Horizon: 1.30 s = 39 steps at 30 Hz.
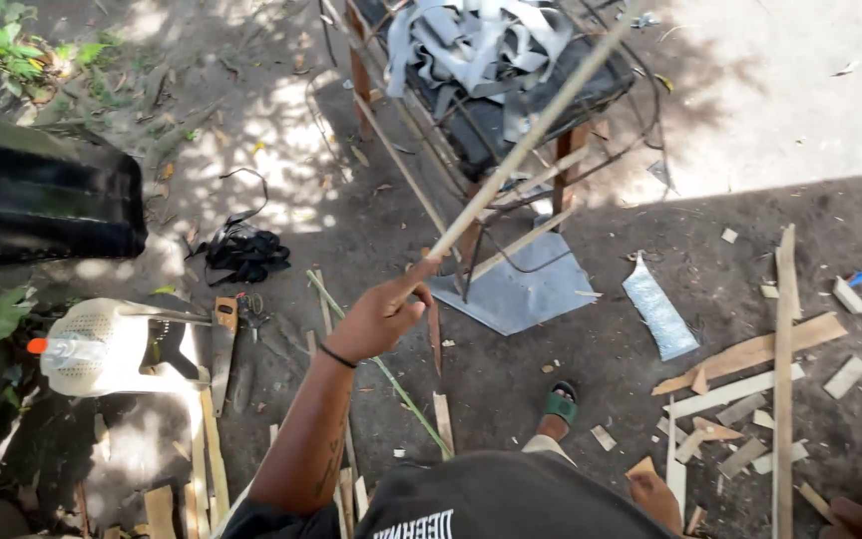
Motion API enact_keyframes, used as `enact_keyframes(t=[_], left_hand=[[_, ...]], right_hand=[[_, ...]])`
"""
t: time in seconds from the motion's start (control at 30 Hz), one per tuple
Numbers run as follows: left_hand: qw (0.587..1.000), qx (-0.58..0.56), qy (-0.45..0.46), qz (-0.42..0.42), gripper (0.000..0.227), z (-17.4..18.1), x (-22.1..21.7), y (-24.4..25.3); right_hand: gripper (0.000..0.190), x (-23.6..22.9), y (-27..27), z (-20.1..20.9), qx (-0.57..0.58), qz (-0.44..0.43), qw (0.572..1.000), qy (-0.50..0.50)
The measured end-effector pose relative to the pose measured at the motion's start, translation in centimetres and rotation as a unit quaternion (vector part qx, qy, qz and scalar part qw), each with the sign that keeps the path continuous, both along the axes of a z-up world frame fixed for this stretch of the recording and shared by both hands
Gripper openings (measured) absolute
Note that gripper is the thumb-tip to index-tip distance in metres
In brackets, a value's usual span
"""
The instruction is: Securing a thin rod to a metal seat frame using adhesive tape.
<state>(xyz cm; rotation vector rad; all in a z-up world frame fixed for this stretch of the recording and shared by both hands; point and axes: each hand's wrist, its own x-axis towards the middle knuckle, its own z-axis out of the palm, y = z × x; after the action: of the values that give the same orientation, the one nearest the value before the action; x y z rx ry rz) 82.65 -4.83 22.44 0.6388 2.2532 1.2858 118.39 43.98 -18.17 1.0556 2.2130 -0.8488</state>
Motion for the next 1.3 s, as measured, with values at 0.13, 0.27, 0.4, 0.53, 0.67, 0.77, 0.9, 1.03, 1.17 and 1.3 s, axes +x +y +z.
enact_keyframes(t=[0.13, 0.27, 0.4, 0.53, 0.67, 0.77, 0.9, 1.03, 1.17, 1.3], left_hand=[[0.986, -0.104, -0.126, -0.024, 0.066, 1.2, 0.1, 10.9], [0.998, -0.047, -0.044, -0.005, 0.072, -0.8, -0.1, 18.5], [0.994, -0.104, -0.021, -0.001, 0.054, -7.7, -2.5, 22.8], [0.996, -0.09, 0.0, -0.011, 0.03, -6.5, -2.7, 24.9], [0.997, -0.071, -0.027, -0.017, 0.023, -5.5, -4.0, 26.6], [0.995, -0.068, -0.04, -0.053, 0.029, -6.3, -5.1, 28.6], [0.994, -0.071, 0.01, -0.084, 0.041, -5.0, -6.3, 30.8], [0.992, -0.095, 0.039, -0.074, 0.063, -5.3, -9.8, 27.3], [0.994, -0.022, 0.095, 0.049, 0.071, -6.3, -12.7, 21.0], [0.989, -0.123, 0.041, 0.072, 0.07, -9.2, -13.6, 19.0]], right_hand=[[0.037, -9.2, 4.1, 7.4, -0.04, 0.031, 0.994, 0.099], [0.029, -21.2, 6.9, 15.7, 0.042, 0.17, 0.917, 0.359], [0.015, -30.3, 6.6, 24.9, 0.024, 0.32, 0.754, 0.574], [0.017, -34.8, 3.4, 31.7, 0.01, 0.405, 0.661, 0.632], [0.032, -36.7, 0.4, 31.9, 0.068, 0.468, 0.586, 0.658], [0.057, -37.3, -0.1, 32.1, 0.127, 0.496, 0.643, 0.57], [0.047, -40.7, 2.1, 28.7, 0.126, 0.524, 0.798, 0.269], [0.029, -43.0, 6.2, 27.2, 0.203, 0.526, 0.786, 0.254], [0.019, -45.1, 10.5, 27.1, 0.218, 0.529, 0.783, 0.244], [0.024, -48.6, 13.1, 29.2, 0.183, 0.537, 0.789, 0.235]])
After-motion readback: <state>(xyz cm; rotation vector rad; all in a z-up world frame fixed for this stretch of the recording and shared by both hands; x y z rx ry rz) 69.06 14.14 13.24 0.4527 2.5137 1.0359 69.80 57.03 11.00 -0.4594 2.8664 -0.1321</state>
